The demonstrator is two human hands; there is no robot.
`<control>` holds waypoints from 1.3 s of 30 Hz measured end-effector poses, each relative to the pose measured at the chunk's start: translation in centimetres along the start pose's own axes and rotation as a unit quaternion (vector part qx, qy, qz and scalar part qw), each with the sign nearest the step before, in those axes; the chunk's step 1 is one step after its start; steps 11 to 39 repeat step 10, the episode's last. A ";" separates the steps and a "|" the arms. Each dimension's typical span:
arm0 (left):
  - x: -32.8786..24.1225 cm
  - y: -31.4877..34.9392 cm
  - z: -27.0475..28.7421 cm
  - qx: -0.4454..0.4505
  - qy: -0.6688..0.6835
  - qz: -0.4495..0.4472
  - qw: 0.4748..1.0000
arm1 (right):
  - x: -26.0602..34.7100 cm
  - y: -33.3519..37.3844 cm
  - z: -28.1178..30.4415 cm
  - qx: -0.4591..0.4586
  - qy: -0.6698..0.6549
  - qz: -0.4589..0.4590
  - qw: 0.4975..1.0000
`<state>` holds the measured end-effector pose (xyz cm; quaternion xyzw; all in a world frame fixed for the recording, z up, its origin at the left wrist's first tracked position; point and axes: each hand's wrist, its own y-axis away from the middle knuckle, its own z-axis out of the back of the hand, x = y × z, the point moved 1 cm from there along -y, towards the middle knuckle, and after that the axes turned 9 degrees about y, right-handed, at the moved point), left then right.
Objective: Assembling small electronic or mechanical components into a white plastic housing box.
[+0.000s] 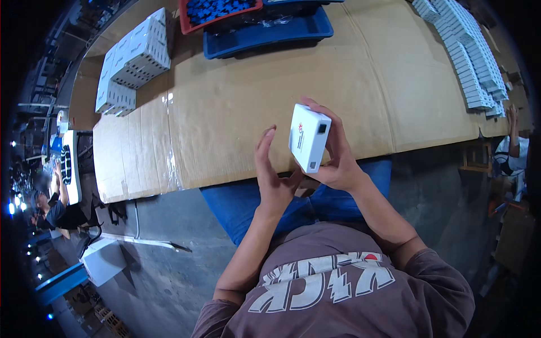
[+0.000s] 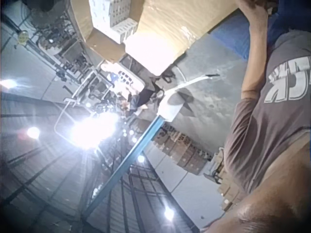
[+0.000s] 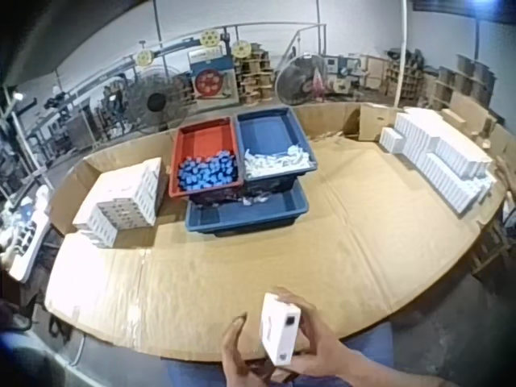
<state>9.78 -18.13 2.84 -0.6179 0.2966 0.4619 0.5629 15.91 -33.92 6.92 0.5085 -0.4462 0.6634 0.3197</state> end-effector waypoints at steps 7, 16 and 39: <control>0.8 0.1 -0.8 0.002 -0.032 0.046 0.998 | 1.5 -1.9 2.8 0.025 0.080 0.128 0.988; 1.5 0.3 -1.3 -0.023 -0.057 0.077 0.995 | 1.4 -2.1 6.2 0.012 0.151 0.109 0.982; 1.5 0.3 -1.3 -0.023 -0.057 0.077 0.995 | 1.4 -2.1 6.2 0.012 0.151 0.109 0.982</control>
